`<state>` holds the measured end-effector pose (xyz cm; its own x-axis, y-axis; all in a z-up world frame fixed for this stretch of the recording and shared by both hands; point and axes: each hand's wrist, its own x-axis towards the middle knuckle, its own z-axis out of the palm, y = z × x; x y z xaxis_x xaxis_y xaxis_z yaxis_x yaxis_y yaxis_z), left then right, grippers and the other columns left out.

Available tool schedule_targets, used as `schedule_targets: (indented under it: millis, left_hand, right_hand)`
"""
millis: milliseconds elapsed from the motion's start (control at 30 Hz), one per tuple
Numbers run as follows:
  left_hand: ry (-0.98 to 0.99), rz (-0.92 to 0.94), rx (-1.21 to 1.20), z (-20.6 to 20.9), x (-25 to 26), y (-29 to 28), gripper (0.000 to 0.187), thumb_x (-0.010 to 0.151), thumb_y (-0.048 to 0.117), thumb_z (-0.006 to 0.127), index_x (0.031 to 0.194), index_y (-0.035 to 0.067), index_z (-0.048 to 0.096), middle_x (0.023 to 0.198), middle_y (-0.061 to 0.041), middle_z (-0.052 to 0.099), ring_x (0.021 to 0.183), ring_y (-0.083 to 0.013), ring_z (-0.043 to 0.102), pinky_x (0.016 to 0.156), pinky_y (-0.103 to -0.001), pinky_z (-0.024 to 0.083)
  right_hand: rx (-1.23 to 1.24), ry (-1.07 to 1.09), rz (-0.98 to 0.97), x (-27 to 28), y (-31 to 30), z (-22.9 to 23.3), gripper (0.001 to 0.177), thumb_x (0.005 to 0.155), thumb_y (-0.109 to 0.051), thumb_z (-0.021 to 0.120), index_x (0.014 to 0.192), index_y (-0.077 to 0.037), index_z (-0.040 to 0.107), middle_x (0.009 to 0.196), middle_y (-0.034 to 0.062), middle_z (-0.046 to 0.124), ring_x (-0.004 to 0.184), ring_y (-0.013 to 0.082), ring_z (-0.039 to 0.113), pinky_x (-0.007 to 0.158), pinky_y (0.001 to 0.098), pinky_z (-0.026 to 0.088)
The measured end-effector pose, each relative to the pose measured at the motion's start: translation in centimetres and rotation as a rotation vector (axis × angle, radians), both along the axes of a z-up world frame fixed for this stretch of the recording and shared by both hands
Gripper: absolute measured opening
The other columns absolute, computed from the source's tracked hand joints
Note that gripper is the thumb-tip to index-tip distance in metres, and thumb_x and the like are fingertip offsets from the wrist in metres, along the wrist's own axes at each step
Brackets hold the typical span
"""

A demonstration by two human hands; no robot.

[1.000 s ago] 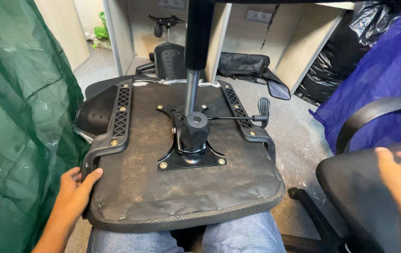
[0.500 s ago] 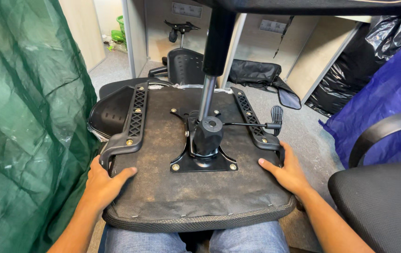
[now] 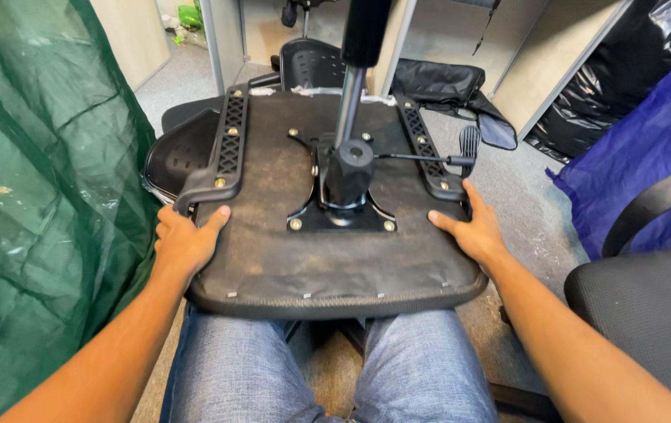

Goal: The person uses a screwdriver to tighten screws on the underside of an office chair seat, securing the base to the seat. After tightening, the person lifts and flips the chair upright to show the assembled base and wheels.

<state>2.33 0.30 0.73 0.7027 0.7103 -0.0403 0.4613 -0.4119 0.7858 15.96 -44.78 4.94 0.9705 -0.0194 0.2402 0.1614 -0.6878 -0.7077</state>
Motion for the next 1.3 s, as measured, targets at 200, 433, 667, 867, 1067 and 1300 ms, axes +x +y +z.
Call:
schedule_targets:
  millis: [200, 433, 667, 867, 1067, 1300]
  left_hand:
    - [-0.061, -0.015, 0.026, 0.7, 5.2, 1.2, 0.103, 0.08, 0.067, 0.073, 0.147, 0.0, 0.032, 0.146, -0.031, 0.046, 0.131, -0.046, 0.051, 0.108, -0.05, 0.042]
    - [-0.131, 0.016, 0.047, 1.4, 9.7, 2.0, 0.088, 0.087, 0.062, 0.07, 0.141, -0.001, 0.039, 0.139, -0.029, 0.053, 0.128, -0.0448, 0.053, 0.106, -0.049, 0.042]
    - [-0.03, 0.166, -0.017, 0.9, 13.1, 4.5, 0.072, 0.097, 0.06, 0.049, 0.132, -0.003, 0.055, 0.132, -0.03, 0.058, 0.126, -0.0452, 0.054, 0.106, -0.051, 0.04]
    - [-0.072, 0.248, -0.017, -2.0, 15.0, 6.3, 0.058, 0.102, 0.039, 0.033, 0.125, -0.004, 0.063, 0.132, -0.027, 0.062, 0.125, -0.0457, 0.057, 0.106, -0.051, 0.042]
    - [0.006, 0.266, -0.006, -0.1, 12.8, 4.7, 0.049, 0.097, 0.036, 0.036, 0.126, 0.009, 0.066, 0.133, -0.017, 0.063, 0.124, -0.0428, 0.057, 0.103, -0.06, 0.039]
    - [0.076, 0.268, 0.018, 3.3, 11.0, 2.2, 0.043, 0.094, 0.039, 0.045, 0.125, 0.021, 0.068, 0.131, -0.013, 0.065, 0.124, -0.0375, 0.058, 0.105, -0.059, 0.034]
  right_hand:
    - [0.014, -0.018, -0.018, 4.9, 1.1, 0.0, 0.107, 0.068, -0.046, 0.088, 0.157, -0.012, 0.039, 0.148, 0.0224, 0.052, 0.138, 0.0342, 0.05, 0.114, 0.0425, 0.039]
    - [0.012, -0.092, -0.055, 9.9, 1.6, -0.9, 0.101, 0.073, -0.048, 0.087, 0.154, -0.008, 0.041, 0.146, 0.0245, 0.052, 0.135, 0.0367, 0.05, 0.112, 0.0436, 0.04]
    - [0.094, 0.141, -0.255, 12.2, 2.5, -0.8, 0.088, 0.076, -0.056, 0.083, 0.132, 0.006, 0.056, 0.129, 0.0254, 0.065, 0.117, 0.034, 0.066, 0.101, 0.0424, 0.05]
    - [0.091, 0.164, -0.291, 12.3, 2.8, -0.5, 0.082, 0.077, -0.06, 0.08, 0.125, 0.002, 0.058, 0.122, 0.0239, 0.066, 0.111, 0.0345, 0.066, 0.096, 0.0441, 0.051]
    - [0.101, 0.121, -0.318, 12.2, 2.7, -1.2, 0.074, 0.077, -0.058, 0.079, 0.121, -0.001, 0.061, 0.118, 0.0216, 0.067, 0.11, 0.0344, 0.066, 0.095, 0.0447, 0.05]
    - [0.095, 0.067, -0.33, 12.5, 2.4, -2.6, 0.067, 0.078, -0.055, 0.08, 0.116, -0.001, 0.068, 0.114, 0.0217, 0.071, 0.11, 0.0348, 0.067, 0.097, 0.0446, 0.05]
